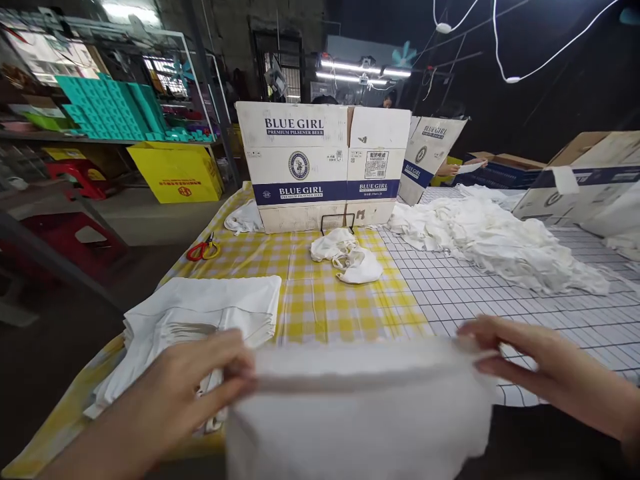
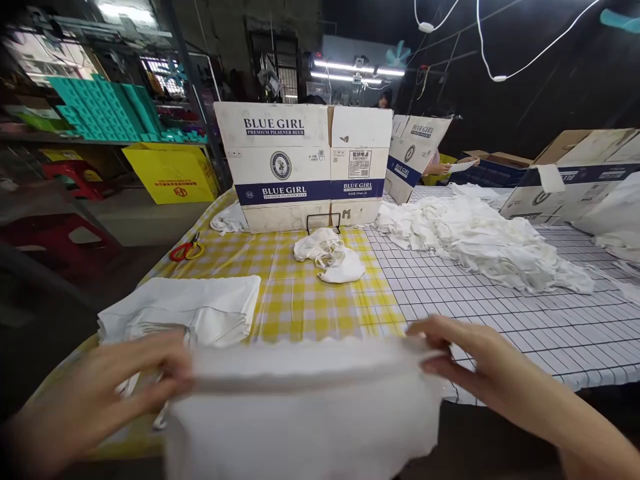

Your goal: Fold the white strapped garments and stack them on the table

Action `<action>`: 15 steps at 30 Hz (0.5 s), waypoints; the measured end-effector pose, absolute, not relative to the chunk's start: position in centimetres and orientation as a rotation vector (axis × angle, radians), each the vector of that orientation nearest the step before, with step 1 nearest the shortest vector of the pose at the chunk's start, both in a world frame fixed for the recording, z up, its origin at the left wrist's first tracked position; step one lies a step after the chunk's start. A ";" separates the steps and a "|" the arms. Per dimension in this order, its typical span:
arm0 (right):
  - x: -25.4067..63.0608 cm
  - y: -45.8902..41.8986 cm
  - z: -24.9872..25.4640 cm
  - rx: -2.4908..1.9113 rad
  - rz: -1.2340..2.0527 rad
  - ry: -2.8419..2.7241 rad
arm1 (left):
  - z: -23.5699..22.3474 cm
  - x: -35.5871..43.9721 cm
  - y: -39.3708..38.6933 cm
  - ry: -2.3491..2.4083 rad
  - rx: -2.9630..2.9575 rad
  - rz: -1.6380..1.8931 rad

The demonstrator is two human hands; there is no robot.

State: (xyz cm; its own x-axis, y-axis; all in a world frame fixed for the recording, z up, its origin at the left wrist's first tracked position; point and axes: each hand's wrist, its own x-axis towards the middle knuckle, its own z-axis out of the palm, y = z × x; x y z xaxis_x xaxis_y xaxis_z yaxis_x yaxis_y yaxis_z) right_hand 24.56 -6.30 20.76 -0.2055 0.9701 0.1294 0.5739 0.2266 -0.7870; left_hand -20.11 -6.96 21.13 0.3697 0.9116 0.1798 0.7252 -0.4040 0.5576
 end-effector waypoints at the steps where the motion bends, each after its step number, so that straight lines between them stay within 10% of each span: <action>1: 24.3 -4.2 19.7 -1.492 0.773 -2.019 | 20.0 -19.6 -4.7 1.382 2.232 0.555; 15: 21.5 9.2 3.8 -1.672 0.576 -2.120 | 6.8 -15.5 8.1 1.502 2.097 0.567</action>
